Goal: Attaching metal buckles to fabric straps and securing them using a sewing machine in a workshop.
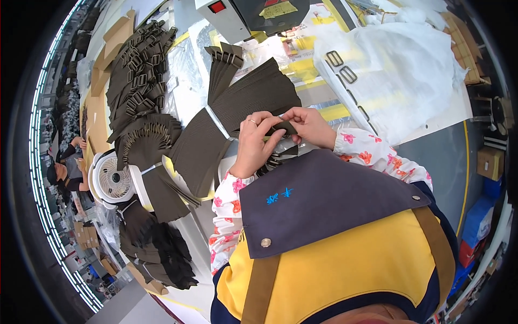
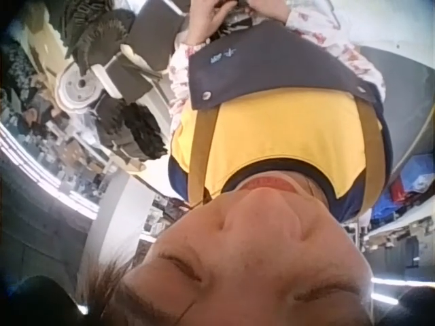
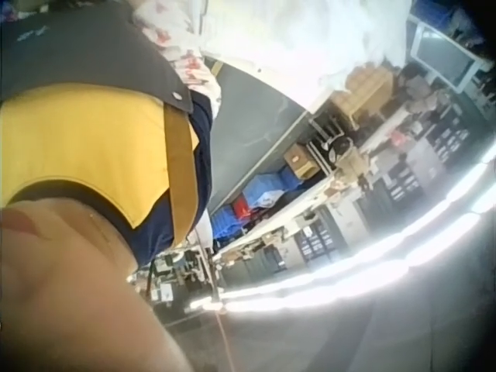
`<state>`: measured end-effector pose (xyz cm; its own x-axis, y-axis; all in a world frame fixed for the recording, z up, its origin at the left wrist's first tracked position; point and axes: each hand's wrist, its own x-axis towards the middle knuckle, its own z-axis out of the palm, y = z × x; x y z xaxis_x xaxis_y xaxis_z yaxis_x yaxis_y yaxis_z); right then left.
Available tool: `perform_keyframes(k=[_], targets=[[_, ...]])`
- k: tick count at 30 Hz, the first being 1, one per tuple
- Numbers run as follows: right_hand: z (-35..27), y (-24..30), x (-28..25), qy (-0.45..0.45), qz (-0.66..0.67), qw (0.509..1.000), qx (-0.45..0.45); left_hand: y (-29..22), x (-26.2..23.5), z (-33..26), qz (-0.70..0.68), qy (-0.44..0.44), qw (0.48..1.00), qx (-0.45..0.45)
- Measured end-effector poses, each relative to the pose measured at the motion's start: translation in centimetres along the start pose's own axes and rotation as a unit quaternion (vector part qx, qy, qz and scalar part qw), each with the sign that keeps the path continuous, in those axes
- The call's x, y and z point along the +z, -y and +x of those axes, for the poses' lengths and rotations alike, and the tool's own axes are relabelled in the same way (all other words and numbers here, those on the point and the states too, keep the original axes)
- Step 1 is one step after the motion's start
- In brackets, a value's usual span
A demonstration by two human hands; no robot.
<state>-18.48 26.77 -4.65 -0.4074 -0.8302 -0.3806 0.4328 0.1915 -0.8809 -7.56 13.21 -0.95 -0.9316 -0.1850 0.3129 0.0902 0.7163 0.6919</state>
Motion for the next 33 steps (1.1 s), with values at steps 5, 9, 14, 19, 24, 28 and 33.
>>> perform_keyframes(k=[5,9,14,19,24,28,33], targets=[[1.1,-0.2,1.5,-0.019,-0.095,0.988,-0.120,-1.4,-1.4,-0.2,0.067,-0.014,0.997,0.036],[2.9,-2.0,2.0,0.014,-0.077,0.993,-0.086,-0.5,-2.4,-1.8,0.005,0.015,0.996,-0.085],[3.0,-2.1,2.4,0.067,-0.001,0.997,-0.029,0.2,-3.0,-1.5,0.133,0.043,0.987,-0.080],[1.9,-0.8,2.4,0.057,-0.191,0.971,-0.134,0.7,-2.2,-1.2,0.108,0.036,0.991,-0.066],[0.9,-0.6,1.6,0.038,-0.033,0.994,-0.094,0.6,-2.5,-1.0,-0.186,0.029,0.954,-0.234],[-0.6,-1.8,0.4,-0.020,-0.080,0.983,-0.166,-0.4,-2.2,0.4,-0.091,0.084,0.983,-0.135],[-4.0,-0.2,-2.6,-0.065,-0.153,0.967,-0.192,-0.4,-0.6,0.9,0.123,0.147,0.979,0.065]])
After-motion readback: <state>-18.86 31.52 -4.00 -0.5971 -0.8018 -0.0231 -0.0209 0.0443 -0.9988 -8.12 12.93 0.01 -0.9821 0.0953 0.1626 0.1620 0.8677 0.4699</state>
